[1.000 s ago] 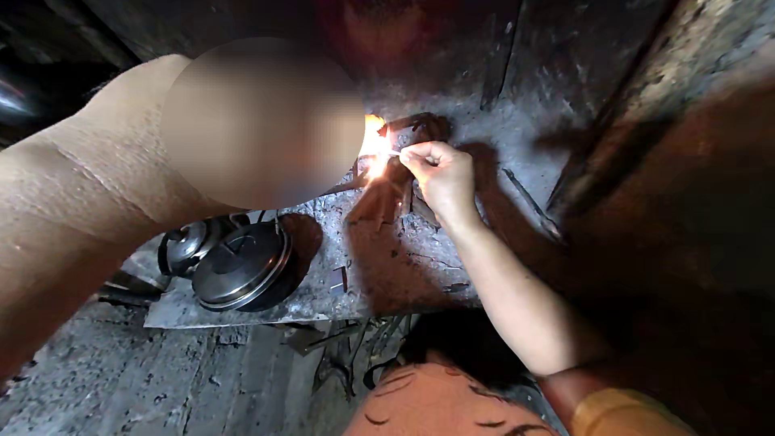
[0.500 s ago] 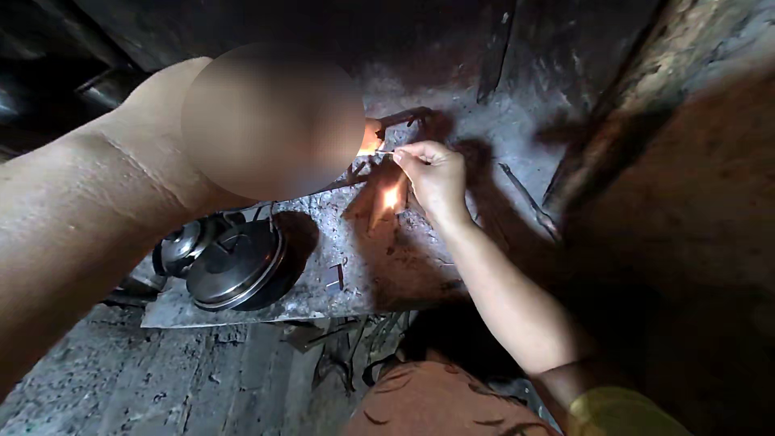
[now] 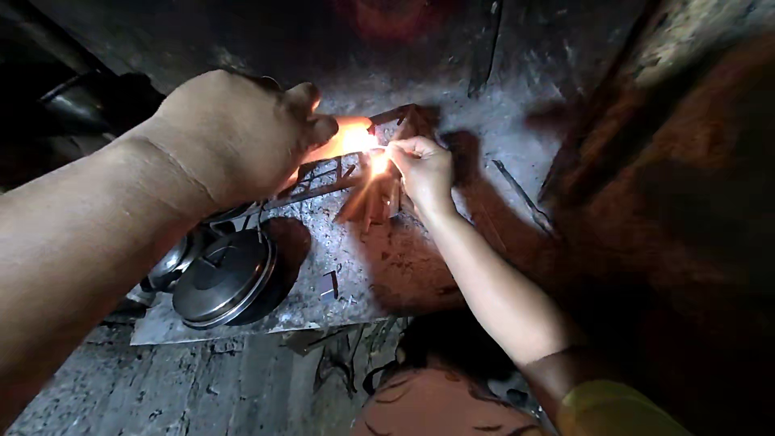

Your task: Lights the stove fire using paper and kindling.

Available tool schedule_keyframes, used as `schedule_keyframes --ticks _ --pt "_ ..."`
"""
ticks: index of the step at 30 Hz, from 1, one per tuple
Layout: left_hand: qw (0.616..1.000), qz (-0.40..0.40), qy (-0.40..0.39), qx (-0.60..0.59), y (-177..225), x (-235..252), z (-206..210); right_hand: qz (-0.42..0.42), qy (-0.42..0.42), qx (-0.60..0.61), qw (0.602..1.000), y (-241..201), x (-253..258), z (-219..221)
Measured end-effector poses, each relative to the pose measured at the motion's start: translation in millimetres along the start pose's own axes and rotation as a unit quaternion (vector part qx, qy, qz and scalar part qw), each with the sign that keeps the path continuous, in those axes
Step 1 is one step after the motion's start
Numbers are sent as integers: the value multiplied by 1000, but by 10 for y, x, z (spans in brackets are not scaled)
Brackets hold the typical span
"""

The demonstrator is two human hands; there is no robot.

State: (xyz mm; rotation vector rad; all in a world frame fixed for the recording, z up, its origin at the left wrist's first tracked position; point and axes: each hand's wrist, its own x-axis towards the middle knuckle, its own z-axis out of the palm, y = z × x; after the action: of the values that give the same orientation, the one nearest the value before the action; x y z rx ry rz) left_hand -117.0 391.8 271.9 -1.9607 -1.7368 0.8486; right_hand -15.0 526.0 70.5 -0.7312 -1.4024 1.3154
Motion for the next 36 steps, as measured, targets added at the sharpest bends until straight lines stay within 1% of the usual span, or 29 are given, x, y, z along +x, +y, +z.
schedule_keyframes --ticks 4,8,10,13,16,19,23,28,36 --pt "1000 -3 -6 6 -80 148 99 -6 6 18 1000 66 150 102" --pt "998 -31 -51 2 -108 317 132 9 24 34 999 152 305 258" --pt "997 -34 -62 -7 -147 415 196 22 32 30 999 201 383 345" --pt "996 -44 -75 -15 -205 555 291 19 50 21 998 313 492 478" --pt "993 -59 -105 -10 -235 673 329 53 48 36 997 370 574 586" --pt "991 -57 -118 -14 -276 767 392 65 60 54 995 470 648 702" --pt "986 -78 -141 -40 -305 877 468 84 78 71 991 543 722 838" --pt "984 -80 -155 -45 -330 966 540 129 72 90 985 581 776 920" --pt "983 -79 -155 -50 -345 1059 566 154 64 98 981 582 814 903"
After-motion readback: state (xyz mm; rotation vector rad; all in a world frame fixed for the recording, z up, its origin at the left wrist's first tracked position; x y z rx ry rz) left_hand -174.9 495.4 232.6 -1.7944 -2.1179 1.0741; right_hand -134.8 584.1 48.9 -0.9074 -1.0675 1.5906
